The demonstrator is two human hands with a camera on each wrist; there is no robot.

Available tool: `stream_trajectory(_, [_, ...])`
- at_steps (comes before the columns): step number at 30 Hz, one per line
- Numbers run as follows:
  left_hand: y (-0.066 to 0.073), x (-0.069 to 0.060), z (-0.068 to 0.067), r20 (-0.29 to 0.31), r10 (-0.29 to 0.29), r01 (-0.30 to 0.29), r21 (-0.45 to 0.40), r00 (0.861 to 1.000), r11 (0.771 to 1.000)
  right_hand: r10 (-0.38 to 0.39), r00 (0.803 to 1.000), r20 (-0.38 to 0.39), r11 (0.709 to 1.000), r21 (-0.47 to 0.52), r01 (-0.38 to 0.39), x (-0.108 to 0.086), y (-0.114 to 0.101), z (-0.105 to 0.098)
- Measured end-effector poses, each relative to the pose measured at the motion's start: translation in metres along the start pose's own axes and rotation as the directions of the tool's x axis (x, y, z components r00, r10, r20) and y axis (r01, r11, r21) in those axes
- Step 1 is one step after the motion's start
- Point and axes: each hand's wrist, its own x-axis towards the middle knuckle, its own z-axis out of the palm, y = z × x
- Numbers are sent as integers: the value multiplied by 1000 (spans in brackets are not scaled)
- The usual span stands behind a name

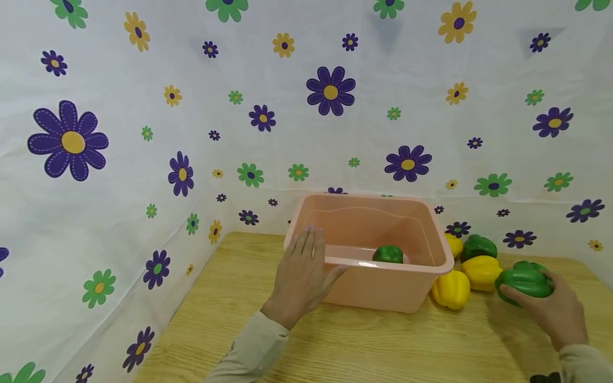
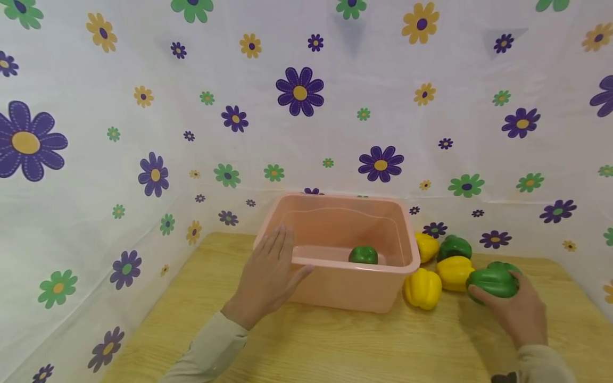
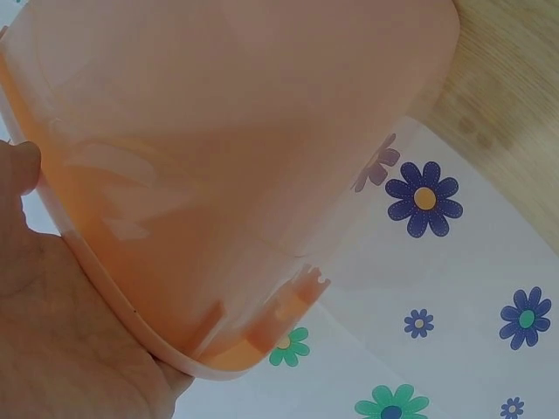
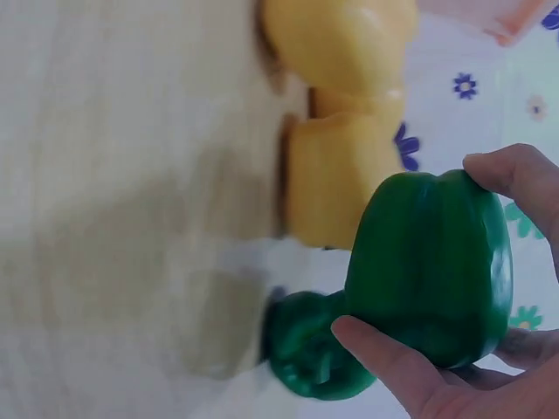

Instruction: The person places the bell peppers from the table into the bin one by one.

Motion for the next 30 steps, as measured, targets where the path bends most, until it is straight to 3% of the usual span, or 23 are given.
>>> stream_trajectory(6, [0, 0, 0, 4, 3, -3, -3, 1000, 1000, -99, 991, -89, 989, 104, 108, -9, -21, -3])
stream_trajectory(11, [0, -1, 0, 10, 0, 0, 1, 1000, 1000, -188, 971, -151, 957, 193, 216, -18, -40, -4])
stream_trajectory(16, [0, 0, 0, -4, 7, -7, 8, 1000, 1000, -222, 950, -220, 926, 258, 277, -29, -65, -3])
stream_trajectory(20, [0, 0, -1, -12, 12, -11, 12, 1000, 1000, -275, 911, -309, 857, 352, 377, -38, -86, 2])
stream_trajectory(27, [0, 0, -2, -5, 8, -8, 7, 1000, 1000, -389, 820, -421, 710, 431, 558, -49, -113, 16])
stream_trajectory(30, [0, -1, -2, -7, 9, -9, 1, 1000, 1000, -407, 802, -438, 656, 470, 590, -52, -121, 23])
